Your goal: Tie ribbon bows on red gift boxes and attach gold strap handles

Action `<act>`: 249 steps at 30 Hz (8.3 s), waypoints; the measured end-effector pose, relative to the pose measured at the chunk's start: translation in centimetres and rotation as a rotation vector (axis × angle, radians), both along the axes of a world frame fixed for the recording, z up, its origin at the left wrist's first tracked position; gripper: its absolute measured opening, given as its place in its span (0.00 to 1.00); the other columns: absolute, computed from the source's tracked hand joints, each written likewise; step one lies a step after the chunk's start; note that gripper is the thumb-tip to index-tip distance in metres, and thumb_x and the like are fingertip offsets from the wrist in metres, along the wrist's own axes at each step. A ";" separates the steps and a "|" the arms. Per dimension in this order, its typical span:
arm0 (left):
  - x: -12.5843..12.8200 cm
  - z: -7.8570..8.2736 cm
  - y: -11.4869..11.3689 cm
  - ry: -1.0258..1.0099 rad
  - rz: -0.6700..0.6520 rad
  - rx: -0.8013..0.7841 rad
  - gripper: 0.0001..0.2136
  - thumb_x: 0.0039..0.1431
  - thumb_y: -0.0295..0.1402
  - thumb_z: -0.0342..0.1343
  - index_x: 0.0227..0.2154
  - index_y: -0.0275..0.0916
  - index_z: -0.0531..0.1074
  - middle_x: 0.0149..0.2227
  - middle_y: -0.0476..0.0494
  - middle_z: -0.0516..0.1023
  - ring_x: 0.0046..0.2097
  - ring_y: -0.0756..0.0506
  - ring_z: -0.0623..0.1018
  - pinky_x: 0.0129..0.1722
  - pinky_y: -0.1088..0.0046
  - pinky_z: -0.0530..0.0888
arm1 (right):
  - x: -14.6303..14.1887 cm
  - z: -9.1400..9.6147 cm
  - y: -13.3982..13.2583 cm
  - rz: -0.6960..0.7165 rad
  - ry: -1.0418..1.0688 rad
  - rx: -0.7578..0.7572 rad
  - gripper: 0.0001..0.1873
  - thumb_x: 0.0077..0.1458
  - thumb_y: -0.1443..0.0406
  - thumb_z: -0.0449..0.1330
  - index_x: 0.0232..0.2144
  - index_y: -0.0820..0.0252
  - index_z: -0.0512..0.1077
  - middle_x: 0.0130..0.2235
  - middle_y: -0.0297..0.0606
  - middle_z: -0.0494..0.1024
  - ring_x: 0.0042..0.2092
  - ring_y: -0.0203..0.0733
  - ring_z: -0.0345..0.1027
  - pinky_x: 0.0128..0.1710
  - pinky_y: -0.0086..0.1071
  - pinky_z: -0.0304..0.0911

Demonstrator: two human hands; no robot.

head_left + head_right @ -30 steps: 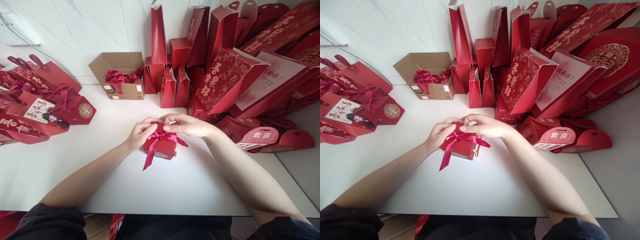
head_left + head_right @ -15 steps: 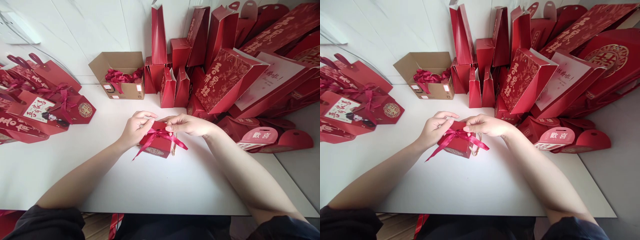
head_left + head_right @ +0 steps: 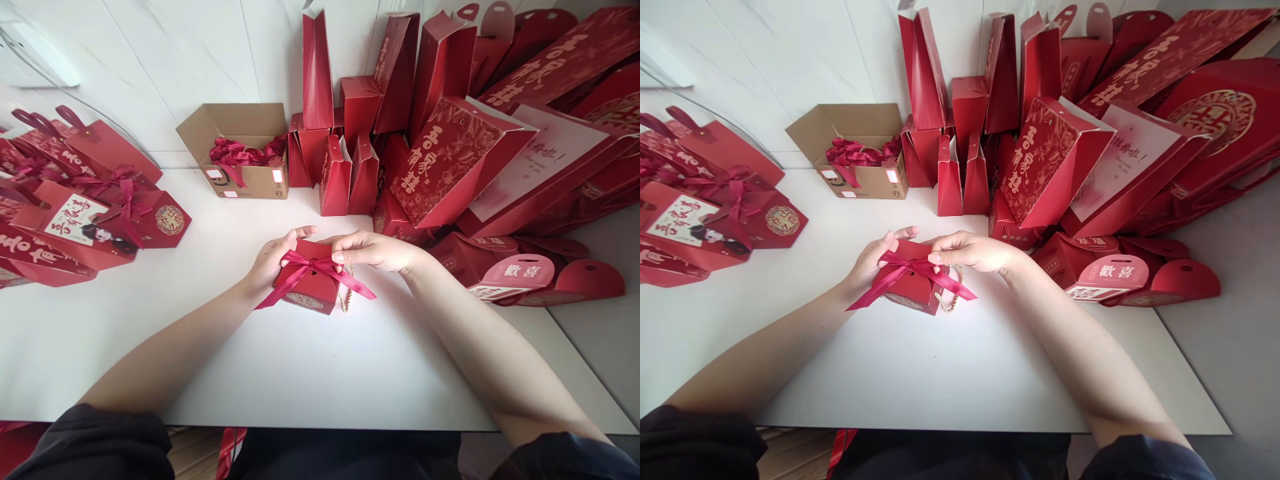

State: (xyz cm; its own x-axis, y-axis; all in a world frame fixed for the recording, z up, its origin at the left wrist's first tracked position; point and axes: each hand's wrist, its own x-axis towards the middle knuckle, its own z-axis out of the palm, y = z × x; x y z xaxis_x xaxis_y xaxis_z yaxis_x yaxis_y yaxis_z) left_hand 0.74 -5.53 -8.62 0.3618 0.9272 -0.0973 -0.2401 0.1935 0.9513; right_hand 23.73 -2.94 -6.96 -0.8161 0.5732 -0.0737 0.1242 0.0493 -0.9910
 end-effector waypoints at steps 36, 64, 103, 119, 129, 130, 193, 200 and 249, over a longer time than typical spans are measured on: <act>-1.2 3.1 0.5 0.635 -0.217 0.530 0.05 0.52 0.35 0.62 0.28 0.39 0.75 0.58 0.40 0.66 0.61 0.37 0.66 0.60 0.61 0.64 | -2.8 -1.5 -0.8 -0.286 0.285 0.036 0.21 0.56 0.52 0.62 0.18 0.58 0.68 0.35 0.38 0.73 0.44 0.43 0.69 0.50 0.37 0.61; -2.8 2.1 -5.5 0.532 -0.145 -0.008 0.17 0.59 0.47 0.56 0.24 0.38 0.75 0.33 0.41 0.82 0.38 0.43 0.81 0.34 0.72 0.77 | -0.3 -0.3 -7.6 -0.632 0.200 0.056 0.19 0.58 0.54 0.60 0.20 0.58 0.72 0.57 0.40 0.70 0.59 0.49 0.63 0.52 0.40 0.62; -2.1 1.4 -6.8 0.762 0.151 0.679 0.06 0.56 0.27 0.60 0.36 0.44 0.77 0.33 0.47 0.81 0.32 0.47 0.79 0.30 0.74 0.75 | -0.3 -1.4 -7.6 -0.654 0.277 -0.139 0.20 0.59 0.55 0.60 0.19 0.58 0.69 0.57 0.37 0.70 0.60 0.49 0.60 0.56 0.40 0.58; -3.4 2.1 -6.2 1.005 0.133 1.764 0.12 0.51 0.22 0.62 0.38 0.40 0.77 0.33 0.48 0.82 0.32 0.48 0.78 0.33 0.70 0.76 | -0.8 -2.1 -7.6 -0.693 0.417 -0.298 0.17 0.59 0.57 0.60 0.21 0.59 0.74 0.55 0.37 0.70 0.50 0.45 0.69 0.48 0.36 0.63; -2.9 1.8 -6.7 0.890 -0.011 0.924 0.12 0.58 0.32 0.52 0.19 0.39 0.66 0.17 0.51 0.68 0.20 0.52 0.65 0.21 0.74 0.62 | -0.6 -1.7 -7.7 -0.687 0.366 -0.238 0.19 0.60 0.55 0.58 0.24 0.59 0.77 0.54 0.37 0.71 0.51 0.46 0.69 0.49 0.37 0.62; -2.9 1.8 -6.7 0.983 -0.009 0.793 0.14 0.59 0.34 0.52 0.18 0.39 0.66 0.17 0.52 0.68 0.19 0.53 0.64 0.20 0.75 0.60 | -0.6 -1.7 -7.7 -0.687 0.355 -0.222 0.19 0.61 0.54 0.58 0.23 0.59 0.76 0.54 0.37 0.71 0.52 0.47 0.68 0.50 0.38 0.62; 3.5 2.3 -2.3 0.741 -0.188 0.573 0.04 0.53 0.34 0.60 0.28 0.41 0.73 0.52 0.41 0.71 0.62 0.39 0.65 0.61 0.60 0.64 | -0.1 -1.6 -7.4 -0.680 0.385 0.016 0.17 0.57 0.61 0.61 0.20 0.59 0.65 0.52 0.39 0.72 0.57 0.44 0.64 0.60 0.39 0.54; 3.7 2.4 -2.3 0.740 -0.197 0.563 0.04 0.54 0.34 0.58 0.27 0.41 0.71 0.51 0.41 0.70 0.62 0.39 0.65 0.58 0.63 0.67 | -0.5 -1.5 -7.5 -0.694 0.486 -0.164 0.18 0.55 0.61 0.63 0.17 0.58 0.63 0.55 0.36 0.73 0.59 0.46 0.64 0.60 0.42 0.56; 3.6 2.2 -2.1 0.692 -0.219 0.540 0.03 0.54 0.32 0.59 0.27 0.40 0.71 0.50 0.42 0.68 0.60 0.41 0.67 0.56 0.65 0.67 | -0.3 -2.1 -7.2 -0.698 0.515 -0.305 0.16 0.54 0.56 0.63 0.20 0.59 0.71 0.53 0.38 0.73 0.48 0.44 0.71 0.46 0.37 0.67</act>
